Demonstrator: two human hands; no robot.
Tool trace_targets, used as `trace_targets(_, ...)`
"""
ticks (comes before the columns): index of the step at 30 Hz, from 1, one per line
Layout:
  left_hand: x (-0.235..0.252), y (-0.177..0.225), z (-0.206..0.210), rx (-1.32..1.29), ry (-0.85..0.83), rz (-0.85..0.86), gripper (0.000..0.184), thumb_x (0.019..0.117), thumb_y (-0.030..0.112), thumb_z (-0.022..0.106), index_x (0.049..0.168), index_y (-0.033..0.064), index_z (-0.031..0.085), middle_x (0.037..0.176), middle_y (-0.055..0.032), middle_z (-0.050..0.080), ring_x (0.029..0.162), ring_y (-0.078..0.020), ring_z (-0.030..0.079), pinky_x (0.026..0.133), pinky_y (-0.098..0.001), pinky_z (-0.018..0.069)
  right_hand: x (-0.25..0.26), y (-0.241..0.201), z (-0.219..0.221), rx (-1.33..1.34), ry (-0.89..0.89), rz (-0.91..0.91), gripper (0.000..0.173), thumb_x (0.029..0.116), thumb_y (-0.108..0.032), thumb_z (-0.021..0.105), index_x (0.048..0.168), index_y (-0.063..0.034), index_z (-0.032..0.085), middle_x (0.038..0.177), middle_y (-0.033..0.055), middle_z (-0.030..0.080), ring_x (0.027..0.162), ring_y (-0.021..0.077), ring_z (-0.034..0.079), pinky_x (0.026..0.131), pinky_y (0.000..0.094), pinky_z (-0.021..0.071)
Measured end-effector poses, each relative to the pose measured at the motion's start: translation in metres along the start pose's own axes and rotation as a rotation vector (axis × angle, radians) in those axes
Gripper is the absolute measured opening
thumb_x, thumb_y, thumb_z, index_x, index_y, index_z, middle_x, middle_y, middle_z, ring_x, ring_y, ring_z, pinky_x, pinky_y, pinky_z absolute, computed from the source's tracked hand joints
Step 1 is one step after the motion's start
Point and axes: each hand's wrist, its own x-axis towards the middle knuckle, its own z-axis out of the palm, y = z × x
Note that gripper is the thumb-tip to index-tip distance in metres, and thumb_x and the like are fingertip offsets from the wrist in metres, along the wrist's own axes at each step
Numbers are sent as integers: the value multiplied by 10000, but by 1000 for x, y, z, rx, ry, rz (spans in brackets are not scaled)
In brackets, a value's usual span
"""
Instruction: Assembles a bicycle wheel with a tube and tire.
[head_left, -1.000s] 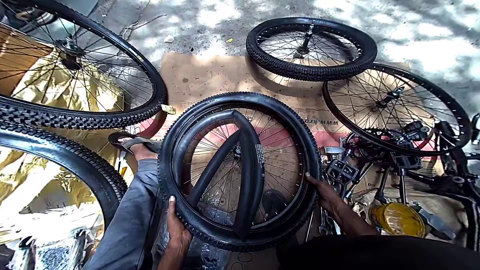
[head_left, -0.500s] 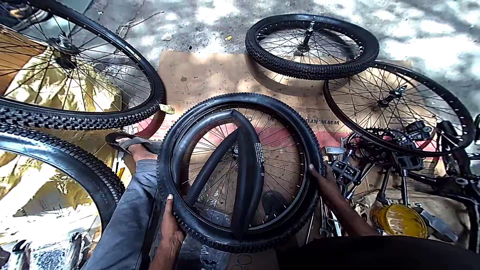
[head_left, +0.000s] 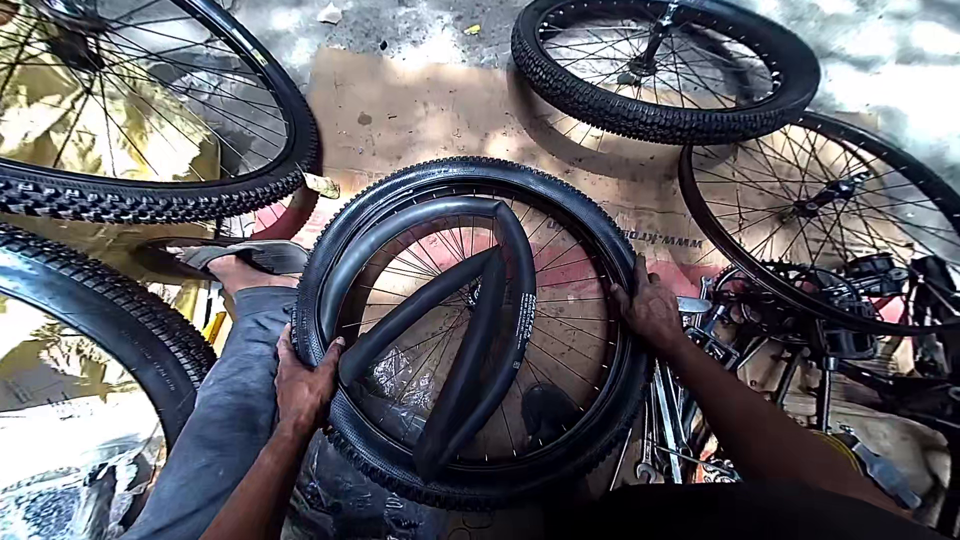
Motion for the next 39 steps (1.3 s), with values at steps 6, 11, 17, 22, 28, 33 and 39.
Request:
trace_targets(6,22,0,-1,33,-52,36,865,931,512,722,1624,299,250,1379,-275,586,1240,-501,577,998,-736,424,5,11,0,163,39,63,612,1063,-472,472,1577,-154,368,1242,298,648,1104,514,650,883,713,497)
trace_targets(11,45,-1,0,108,-40,156,898,903,501,758,1622,254,280,1417,-279,560,1278,-501,557,1035,-734,403,41,-20,-18,-62,73,-130,771,1034,-528,482,1613,-74,251,1399,363,495,1191,551,578,872,681,518)
trace_targets(17,58,-1,3,63,-53,120,820,915,519,730,1598,340,312,1395,-238,589,1263,-476,571,1009,-740,412,70,-4,-3,84,-57,-62,730,1047,-593,412,1638,-202,233,1236,301,653,1064,514,667,863,710,513)
trace_targets(22,76,20,-6,222,-96,149,904,925,591,685,1638,254,242,1406,-306,556,1282,-511,547,1037,-729,401,52,0,-8,107,-115,35,733,1043,-609,419,1625,-208,223,1062,299,700,976,524,686,816,710,519)
trace_targets(28,14,33,-19,117,29,115,818,1027,573,510,1647,126,217,1515,-351,403,1350,-533,463,1085,-681,397,-16,-8,-19,55,-115,181,829,961,-472,660,1538,13,316,1345,394,524,1194,561,580,931,687,491)
trace_targets(33,-16,18,-1,81,49,-59,786,1006,530,595,1653,287,219,1521,-283,453,1346,-482,501,1078,-674,408,-2,-23,7,3,42,111,842,1021,-476,557,1630,-38,175,1346,436,489,1196,604,548,928,719,466)
trace_targets(39,17,1,4,6,63,61,726,1034,466,575,1647,287,229,1506,-201,515,1354,-428,516,1100,-672,390,8,17,37,139,16,-7,803,1039,-588,394,1592,-23,253,1331,400,545,1151,605,586,938,764,432)
